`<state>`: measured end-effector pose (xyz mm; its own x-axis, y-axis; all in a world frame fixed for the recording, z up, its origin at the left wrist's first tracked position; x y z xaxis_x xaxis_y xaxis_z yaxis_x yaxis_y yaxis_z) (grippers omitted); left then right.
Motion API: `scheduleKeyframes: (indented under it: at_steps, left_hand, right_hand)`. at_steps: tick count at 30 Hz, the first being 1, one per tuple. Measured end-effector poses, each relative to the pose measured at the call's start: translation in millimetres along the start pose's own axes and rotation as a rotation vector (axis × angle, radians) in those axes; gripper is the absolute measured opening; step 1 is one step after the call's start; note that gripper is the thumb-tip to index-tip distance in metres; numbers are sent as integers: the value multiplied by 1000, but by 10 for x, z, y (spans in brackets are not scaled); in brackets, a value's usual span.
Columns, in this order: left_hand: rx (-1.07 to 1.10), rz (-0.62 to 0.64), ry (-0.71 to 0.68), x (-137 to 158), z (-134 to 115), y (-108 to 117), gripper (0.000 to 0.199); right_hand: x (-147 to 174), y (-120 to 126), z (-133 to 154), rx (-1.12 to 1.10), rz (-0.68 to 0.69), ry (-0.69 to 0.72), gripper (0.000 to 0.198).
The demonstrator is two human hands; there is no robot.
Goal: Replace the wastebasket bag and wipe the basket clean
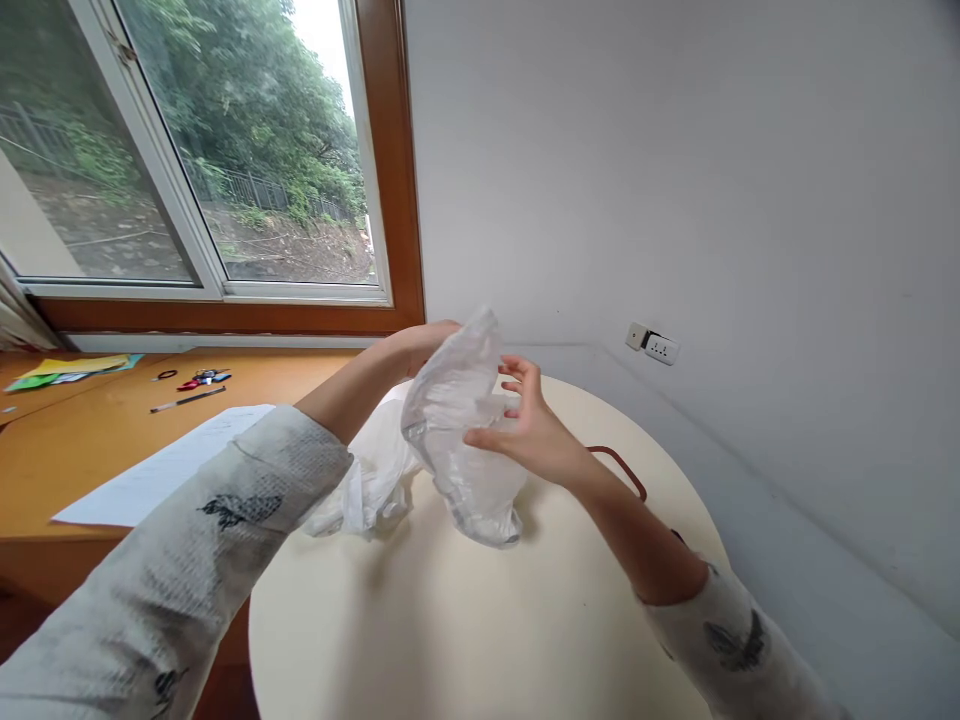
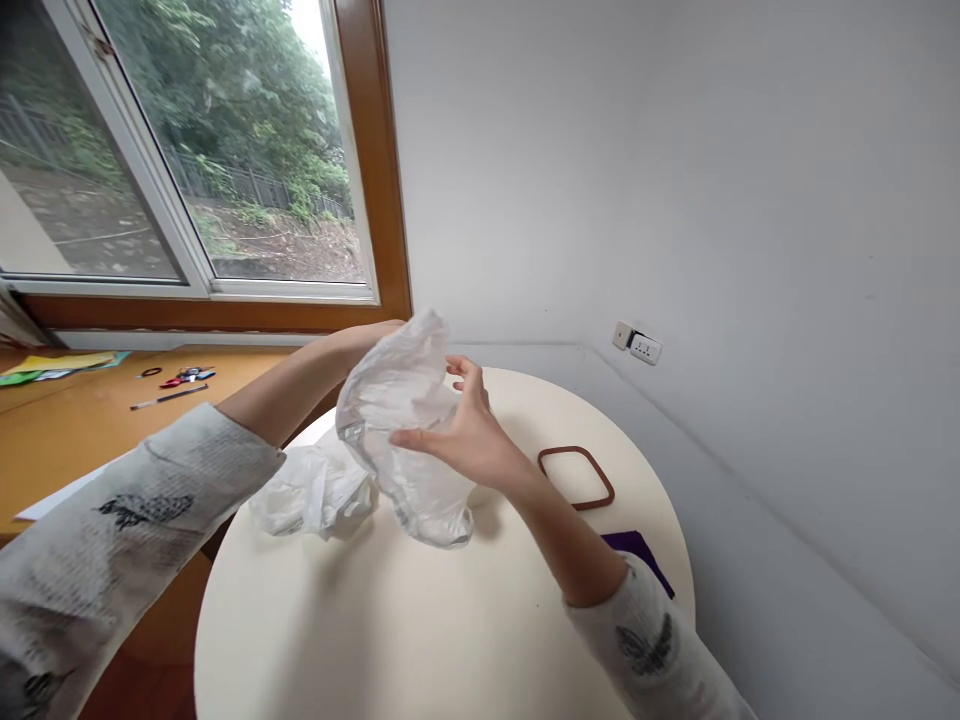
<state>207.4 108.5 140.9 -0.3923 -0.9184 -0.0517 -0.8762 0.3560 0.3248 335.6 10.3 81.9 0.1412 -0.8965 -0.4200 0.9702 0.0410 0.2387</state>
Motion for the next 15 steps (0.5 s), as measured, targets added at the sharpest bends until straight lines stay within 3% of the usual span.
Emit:
scheduleKeyframes:
  at_steps: [3,5,8,11,15]
  left_hand:
    - [-151,153,55,38,15,-158,19]
    - [-310,175,11,74,23,-156,33]
    - [-581,156,-77,102,68,-37,38]
    - [-828,100,-82,78,175,153,20]
    - [-882,-77,6,19,361,443,18]
  right_hand:
    - [-176,-81,-99,46,-81,14,42]
    - [-271,5,-176,8,-103,22,23]
    - [-337,277,-236,-125,-161,25,16]
    - [-337,566,-271,-322,-222,-39,15]
    - [-293,845,-331,-505,-249,-94,19]
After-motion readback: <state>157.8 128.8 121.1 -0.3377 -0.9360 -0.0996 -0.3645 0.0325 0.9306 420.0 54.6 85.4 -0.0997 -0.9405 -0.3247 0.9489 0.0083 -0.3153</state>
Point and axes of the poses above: each hand's wrist, its own x-axis away from the middle knuckle, its own y-axis out of the back of the hand, z = x × y, the point moved 5 cm from there along -x, towards the middle knuckle, and after that the axes turned 2 degrees about -x, right-handed, at the moved point
